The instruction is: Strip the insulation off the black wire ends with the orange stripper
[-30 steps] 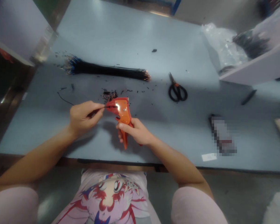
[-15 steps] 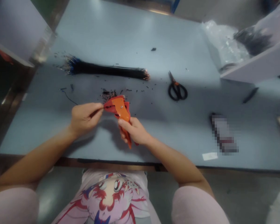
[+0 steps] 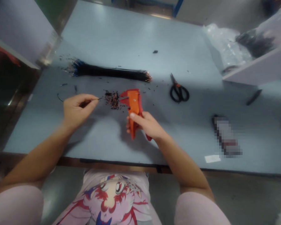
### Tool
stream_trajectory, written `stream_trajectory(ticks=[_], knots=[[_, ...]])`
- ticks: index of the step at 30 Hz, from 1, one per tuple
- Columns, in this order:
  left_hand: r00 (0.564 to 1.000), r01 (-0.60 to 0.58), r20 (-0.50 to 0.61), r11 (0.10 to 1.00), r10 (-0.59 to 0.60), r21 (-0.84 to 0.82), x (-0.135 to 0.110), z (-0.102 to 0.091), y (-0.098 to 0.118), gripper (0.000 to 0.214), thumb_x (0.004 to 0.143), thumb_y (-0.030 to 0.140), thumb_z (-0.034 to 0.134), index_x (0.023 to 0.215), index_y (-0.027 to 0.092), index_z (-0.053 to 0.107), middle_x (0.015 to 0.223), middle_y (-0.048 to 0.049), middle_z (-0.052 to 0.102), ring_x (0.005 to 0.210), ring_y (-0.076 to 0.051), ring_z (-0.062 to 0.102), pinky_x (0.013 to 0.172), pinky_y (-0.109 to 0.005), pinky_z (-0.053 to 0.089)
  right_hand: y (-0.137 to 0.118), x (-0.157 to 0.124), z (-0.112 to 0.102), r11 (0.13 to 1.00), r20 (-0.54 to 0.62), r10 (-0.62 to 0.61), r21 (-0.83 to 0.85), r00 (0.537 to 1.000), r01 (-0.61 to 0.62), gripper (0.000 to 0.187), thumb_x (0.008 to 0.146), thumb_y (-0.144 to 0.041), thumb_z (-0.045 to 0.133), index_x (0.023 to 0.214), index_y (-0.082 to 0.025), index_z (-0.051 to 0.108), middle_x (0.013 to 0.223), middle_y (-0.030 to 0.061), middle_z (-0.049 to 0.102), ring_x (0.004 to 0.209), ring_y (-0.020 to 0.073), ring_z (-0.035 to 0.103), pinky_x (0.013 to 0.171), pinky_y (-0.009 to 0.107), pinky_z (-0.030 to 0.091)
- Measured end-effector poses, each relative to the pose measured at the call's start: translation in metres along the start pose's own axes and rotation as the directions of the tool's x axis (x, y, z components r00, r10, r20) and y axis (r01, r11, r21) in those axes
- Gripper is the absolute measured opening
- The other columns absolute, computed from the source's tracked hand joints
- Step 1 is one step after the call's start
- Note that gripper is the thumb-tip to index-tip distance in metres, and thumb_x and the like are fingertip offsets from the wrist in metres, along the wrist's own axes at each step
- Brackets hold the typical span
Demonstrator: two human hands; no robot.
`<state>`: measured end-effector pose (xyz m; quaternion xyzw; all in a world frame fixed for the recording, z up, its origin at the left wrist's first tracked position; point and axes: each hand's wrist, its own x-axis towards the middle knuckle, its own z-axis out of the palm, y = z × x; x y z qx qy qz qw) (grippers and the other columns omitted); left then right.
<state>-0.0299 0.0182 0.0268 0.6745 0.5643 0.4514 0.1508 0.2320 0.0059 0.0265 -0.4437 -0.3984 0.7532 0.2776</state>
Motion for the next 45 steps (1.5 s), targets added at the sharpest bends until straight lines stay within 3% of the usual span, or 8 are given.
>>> stream_trajectory(ticks=[4,11,19,29,38,45], knots=[[0.998,0.019,0.054,0.999,-0.017,-0.033,-0.007,0.009,0.009,0.007,0.077,0.024,0.063,0.078,0.023,0.070,0.072,0.0014,0.068,0.062,-0.011,0.059,0.058,-0.023,0.045,0.007,-0.003,0.013,0.999,0.116,0.037,-0.036,0.993,-0.033,0.036,0.080,-0.043,0.067,0.095,-0.011,0.060,0.085,0.0108,0.068,0.075,0.0221,0.070,0.065,0.036,0.059],[0.989,-0.059,0.131,0.997,0.065,-0.050,-0.012,0.013,0.017,0.007,0.077,0.019,0.061,0.076,0.019,0.068,0.067,0.0017,0.066,0.059,-0.009,0.057,0.057,-0.021,0.043,0.008,-0.004,0.019,0.998,0.199,0.061,-0.004,0.978,-0.061,0.037,0.080,-0.043,0.067,0.095,-0.010,0.059,0.080,0.0090,0.067,0.072,0.0217,0.070,0.065,0.036,0.059],[0.981,-0.112,0.158,0.993,0.116,-0.036,-0.014,0.016,0.019,0.007,0.078,0.017,0.060,0.075,0.018,0.066,0.064,0.0025,0.063,0.057,-0.008,0.054,0.056,-0.020,0.041,0.011,-0.004,0.023,0.999,0.266,0.017,-0.048,0.964,-0.005,0.033,0.084,-0.042,0.064,0.095,-0.011,0.057,0.079,0.0081,0.066,0.070,0.0196,0.068,0.061,0.034,0.059],[0.984,-0.098,0.146,0.994,0.103,-0.039,-0.015,0.016,0.020,0.008,0.078,0.018,0.058,0.074,0.018,0.065,0.067,0.0020,0.065,0.058,-0.008,0.055,0.057,-0.020,0.041,0.013,-0.005,0.028,0.997,0.222,0.029,-0.073,0.975,-0.013,0.032,0.085,-0.045,0.060,0.084,-0.013,0.055,0.067,0.0034,0.062,0.056,0.0155,0.065,0.045,0.026,0.055],[0.985,-0.130,0.122,0.991,0.126,0.029,-0.018,0.017,0.019,0.011,0.078,0.016,0.056,0.070,0.018,0.063,0.054,0.0047,0.054,0.049,-0.007,0.046,0.053,-0.020,0.036,0.017,-0.002,0.033,0.996,0.187,0.037,-0.081,0.982,-0.022,0.036,0.084,-0.049,0.058,0.075,-0.015,0.052,0.059,0.0006,0.059,0.047,0.0128,0.061,0.042,0.023,0.051],[0.983,-0.151,0.115,0.987,0.145,0.046,-0.017,0.020,0.019,0.010,0.078,0.016,0.057,0.070,0.018,0.062,0.053,0.0060,0.051,0.048,-0.006,0.044,0.052,-0.020,0.035,0.019,0.000,0.035,0.999,0.111,0.011,-0.042,0.994,-0.006,0.039,0.086,-0.052,0.055,0.070,-0.017,0.049,0.047,-0.0044,0.050,0.035,0.0094,0.049,0.033,0.019,0.040]])
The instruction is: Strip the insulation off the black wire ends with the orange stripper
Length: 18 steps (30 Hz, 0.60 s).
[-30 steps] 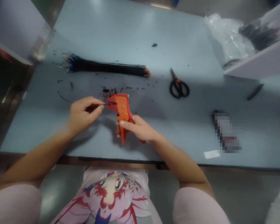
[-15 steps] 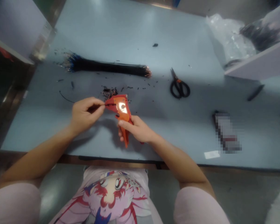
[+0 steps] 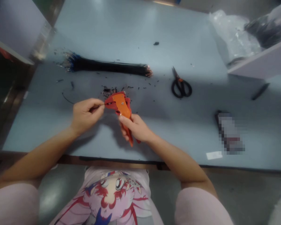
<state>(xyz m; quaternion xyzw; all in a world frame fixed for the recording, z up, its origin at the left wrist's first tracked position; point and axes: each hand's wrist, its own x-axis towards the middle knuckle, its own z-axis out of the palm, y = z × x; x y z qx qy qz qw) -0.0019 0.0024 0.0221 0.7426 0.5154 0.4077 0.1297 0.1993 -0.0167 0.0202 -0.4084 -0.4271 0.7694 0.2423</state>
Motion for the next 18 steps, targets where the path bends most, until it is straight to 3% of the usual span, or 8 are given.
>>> stream_trajectory(ticks=[3,7,9,13,18], knots=[[1.000,-0.004,0.010,1.000,0.004,0.011,0.002,-0.003,-0.003,0.009,0.077,0.016,0.057,0.070,0.018,0.063,0.053,0.0060,0.052,0.048,-0.006,0.045,0.052,-0.020,0.035,-0.004,0.001,-0.005,0.998,0.001,0.030,0.058,1.000,-0.030,0.037,0.084,-0.051,0.058,0.073,-0.016,0.052,0.050,-0.0026,0.053,0.038,0.0105,0.052,0.037,0.022,0.044],[0.991,0.086,-0.105,0.996,-0.086,-0.006,0.007,-0.011,-0.012,0.007,0.074,0.016,0.060,0.070,0.019,0.064,0.052,0.0058,0.051,0.048,-0.006,0.044,0.051,-0.020,0.035,-0.017,0.001,-0.028,0.977,-0.192,-0.035,0.201,0.981,0.075,0.038,0.079,-0.052,0.064,0.074,-0.016,0.053,0.052,-0.0029,0.054,0.037,0.0108,0.051,0.039,0.025,0.048],[0.976,0.147,-0.156,0.988,-0.154,-0.050,0.009,-0.013,-0.016,0.006,0.075,0.019,0.061,0.071,0.019,0.065,0.054,0.0050,0.054,0.050,-0.007,0.046,0.051,-0.020,0.036,-0.024,0.000,-0.039,0.979,-0.240,-0.052,0.177,0.969,0.096,0.037,0.078,-0.051,0.065,0.077,-0.016,0.055,0.056,-0.0005,0.058,0.042,0.0129,0.056,0.043,0.027,0.051],[0.970,0.198,-0.118,0.972,-0.213,-0.129,0.008,-0.008,-0.017,0.007,0.076,0.022,0.062,0.074,0.020,0.068,0.065,0.0025,0.064,0.057,-0.008,0.054,0.054,-0.020,0.042,-0.024,-0.003,-0.042,0.993,-0.108,0.114,-0.017,0.988,-0.116,0.035,0.076,-0.043,0.071,0.088,-0.012,0.059,0.074,0.0086,0.068,0.064,0.0211,0.069,0.057,0.031,0.057],[0.977,0.193,-0.067,0.972,-0.203,-0.134,0.005,-0.002,-0.007,0.008,0.075,0.018,0.061,0.075,0.021,0.068,0.068,0.0017,0.067,0.058,-0.009,0.057,0.054,-0.021,0.045,-0.014,-0.003,-0.027,0.990,0.056,0.134,0.036,0.989,-0.136,0.034,0.077,-0.039,0.071,0.095,-0.013,0.057,0.083,0.0094,0.069,0.075,0.0240,0.071,0.065,0.036,0.059]])
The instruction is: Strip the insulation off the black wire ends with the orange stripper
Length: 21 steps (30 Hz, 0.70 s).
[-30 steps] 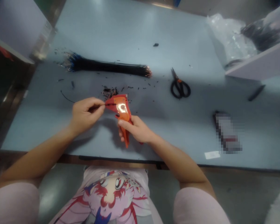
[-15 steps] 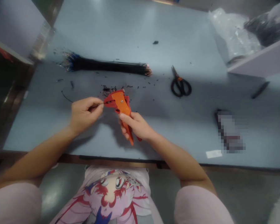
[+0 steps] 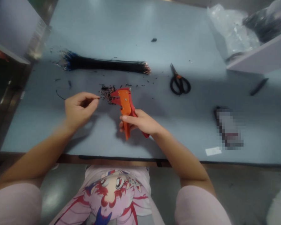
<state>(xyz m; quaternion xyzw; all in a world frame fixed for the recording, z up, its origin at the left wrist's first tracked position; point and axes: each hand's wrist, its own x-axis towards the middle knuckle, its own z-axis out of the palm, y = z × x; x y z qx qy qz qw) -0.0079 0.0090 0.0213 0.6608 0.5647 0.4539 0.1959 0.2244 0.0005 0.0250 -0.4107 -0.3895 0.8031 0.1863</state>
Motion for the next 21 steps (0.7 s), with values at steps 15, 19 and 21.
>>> stream_trajectory(ticks=[15,19,21], knots=[[0.993,-0.080,0.088,0.996,0.083,-0.034,-0.006,0.006,0.005,0.006,0.077,0.017,0.060,0.075,0.019,0.066,0.069,0.0013,0.067,0.059,-0.009,0.057,0.057,-0.021,0.044,0.006,0.000,0.013,0.997,0.099,-0.054,0.060,0.994,0.049,0.033,0.080,-0.038,0.068,0.095,-0.011,0.059,0.080,0.0079,0.067,0.073,0.0209,0.069,0.066,0.037,0.058],[0.993,-0.074,0.088,0.997,0.077,-0.031,-0.007,0.007,0.005,0.006,0.077,0.018,0.060,0.075,0.019,0.065,0.069,0.0016,0.067,0.059,-0.009,0.057,0.057,-0.022,0.044,0.006,-0.001,0.014,0.997,0.106,-0.060,0.055,0.993,0.054,0.032,0.081,-0.038,0.067,0.094,-0.011,0.059,0.080,0.0080,0.067,0.073,0.0212,0.070,0.065,0.038,0.058],[0.994,-0.067,0.088,0.998,0.069,-0.021,-0.007,0.006,0.006,0.006,0.077,0.018,0.060,0.076,0.020,0.066,0.070,0.0015,0.067,0.060,-0.009,0.057,0.057,-0.022,0.044,0.007,-0.001,0.014,0.997,0.113,-0.060,0.057,0.992,0.054,0.032,0.081,-0.038,0.067,0.095,-0.011,0.059,0.080,0.0080,0.067,0.073,0.0216,0.070,0.065,0.038,0.059]])
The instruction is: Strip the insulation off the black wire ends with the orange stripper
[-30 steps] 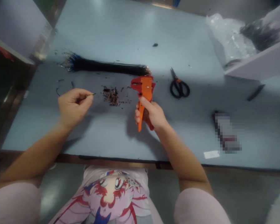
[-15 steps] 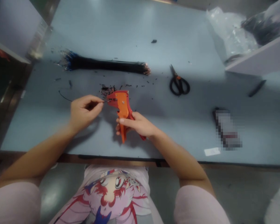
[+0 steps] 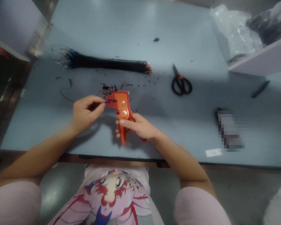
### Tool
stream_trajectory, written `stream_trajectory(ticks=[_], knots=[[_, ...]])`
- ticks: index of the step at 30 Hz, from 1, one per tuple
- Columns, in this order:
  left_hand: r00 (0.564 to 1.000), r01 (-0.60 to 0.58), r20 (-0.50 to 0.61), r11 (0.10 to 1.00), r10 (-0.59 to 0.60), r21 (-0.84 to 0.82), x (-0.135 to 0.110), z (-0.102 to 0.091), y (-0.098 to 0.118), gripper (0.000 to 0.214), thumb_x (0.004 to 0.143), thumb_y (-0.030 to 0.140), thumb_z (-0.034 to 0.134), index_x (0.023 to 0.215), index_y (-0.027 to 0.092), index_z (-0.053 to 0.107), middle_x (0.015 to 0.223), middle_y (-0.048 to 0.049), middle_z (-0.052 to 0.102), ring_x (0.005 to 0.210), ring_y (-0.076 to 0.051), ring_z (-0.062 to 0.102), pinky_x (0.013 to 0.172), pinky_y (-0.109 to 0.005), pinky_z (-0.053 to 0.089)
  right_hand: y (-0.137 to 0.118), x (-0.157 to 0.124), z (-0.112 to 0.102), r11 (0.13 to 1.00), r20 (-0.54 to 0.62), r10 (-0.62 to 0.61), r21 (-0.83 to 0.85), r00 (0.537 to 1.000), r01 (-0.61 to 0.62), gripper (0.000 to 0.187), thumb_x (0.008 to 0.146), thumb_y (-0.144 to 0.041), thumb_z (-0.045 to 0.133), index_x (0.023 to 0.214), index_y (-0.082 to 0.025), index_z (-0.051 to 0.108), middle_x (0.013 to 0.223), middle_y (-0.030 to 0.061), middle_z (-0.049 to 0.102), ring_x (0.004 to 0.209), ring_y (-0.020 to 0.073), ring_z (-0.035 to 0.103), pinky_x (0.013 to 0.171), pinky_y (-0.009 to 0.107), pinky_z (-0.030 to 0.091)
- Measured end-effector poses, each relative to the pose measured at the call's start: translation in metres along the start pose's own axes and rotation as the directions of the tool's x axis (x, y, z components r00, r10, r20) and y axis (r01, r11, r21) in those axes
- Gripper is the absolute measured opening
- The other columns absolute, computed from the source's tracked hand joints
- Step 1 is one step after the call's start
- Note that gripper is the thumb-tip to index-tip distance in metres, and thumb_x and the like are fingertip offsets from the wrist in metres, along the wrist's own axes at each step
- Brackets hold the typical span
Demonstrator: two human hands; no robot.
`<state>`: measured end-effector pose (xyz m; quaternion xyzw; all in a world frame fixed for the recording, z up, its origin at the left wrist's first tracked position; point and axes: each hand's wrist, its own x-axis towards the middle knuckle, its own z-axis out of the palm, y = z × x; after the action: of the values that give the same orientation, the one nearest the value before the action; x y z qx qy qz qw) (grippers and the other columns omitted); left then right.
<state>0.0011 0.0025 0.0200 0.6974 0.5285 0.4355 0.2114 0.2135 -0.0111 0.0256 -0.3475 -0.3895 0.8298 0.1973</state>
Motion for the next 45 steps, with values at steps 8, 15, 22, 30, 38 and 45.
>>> stream_trajectory(ticks=[8,15,22,30,38,45], knots=[[0.995,0.046,-0.095,0.998,-0.043,0.032,0.002,-0.004,-0.005,0.006,0.078,0.021,0.059,0.074,0.020,0.064,0.067,0.0016,0.064,0.059,-0.010,0.055,0.056,-0.022,0.044,-0.001,0.004,-0.008,0.998,-0.192,0.060,0.041,0.980,-0.053,0.029,0.079,-0.036,0.068,0.092,-0.012,0.058,0.077,0.0084,0.068,0.070,0.0224,0.070,0.061,0.035,0.059],[0.973,0.077,-0.217,0.997,-0.081,-0.025,0.011,-0.011,-0.012,0.006,0.079,0.022,0.058,0.074,0.020,0.061,0.066,0.0020,0.061,0.058,-0.009,0.052,0.055,-0.022,0.043,-0.012,0.001,0.003,0.958,-0.096,0.269,0.127,0.958,-0.256,0.021,0.076,-0.023,0.061,0.094,-0.012,0.058,0.077,0.0099,0.070,0.068,0.0235,0.071,0.054,0.032,0.058],[0.970,0.067,-0.234,0.998,-0.067,-0.010,0.012,-0.019,-0.008,0.006,0.079,0.022,0.058,0.074,0.020,0.061,0.065,0.0021,0.061,0.060,-0.009,0.053,0.055,-0.022,0.043,-0.008,0.004,0.002,0.931,-0.068,0.348,0.142,0.935,-0.336,0.021,0.074,-0.019,0.060,0.093,-0.011,0.057,0.075,0.0100,0.070,0.066,0.0234,0.071,0.054,0.032,0.058],[0.965,0.079,-0.249,0.996,-0.086,-0.037,0.013,-0.019,-0.008,0.007,0.079,0.021,0.057,0.074,0.019,0.061,0.064,0.0023,0.060,0.058,-0.009,0.052,0.054,-0.022,0.042,0.008,-0.003,0.003,0.999,0.019,0.050,-0.016,0.999,-0.050,0.031,0.075,-0.023,0.072,0.098,-0.011,0.056,0.084,0.0081,0.068,0.075,0.0218,0.070,0.069,0.038,0.058],[0.974,-0.021,-0.228,0.995,-0.001,-0.096,0.005,-0.018,-0.001,0.007,0.080,0.022,0.057,0.076,0.020,0.062,0.066,0.0018,0.061,0.059,-0.009,0.053,0.055,-0.022,0.043,0.013,0.001,-0.002,0.990,0.097,-0.129,-0.042,0.987,0.133,0.031,0.077,-0.025,0.072,0.098,-0.012,0.055,0.088,0.0079,0.066,0.079,0.0198,0.067,0.072,0.038,0.057],[0.952,-0.299,-0.064,0.954,0.299,0.011,0.000,-0.021,0.000,0.007,0.078,0.019,0.058,0.078,0.021,0.064,0.059,0.0037,0.060,0.048,-0.007,0.048,0.048,-0.021,0.036,0.032,0.003,-0.014,0.994,0.136,-0.109,0.002,0.985,0.109,0.033,0.078,-0.026,0.071,0.101,-0.011,0.054,0.088,0.0081,0.066,0.077,0.0202,0.068,0.070,0.039,0.057]])
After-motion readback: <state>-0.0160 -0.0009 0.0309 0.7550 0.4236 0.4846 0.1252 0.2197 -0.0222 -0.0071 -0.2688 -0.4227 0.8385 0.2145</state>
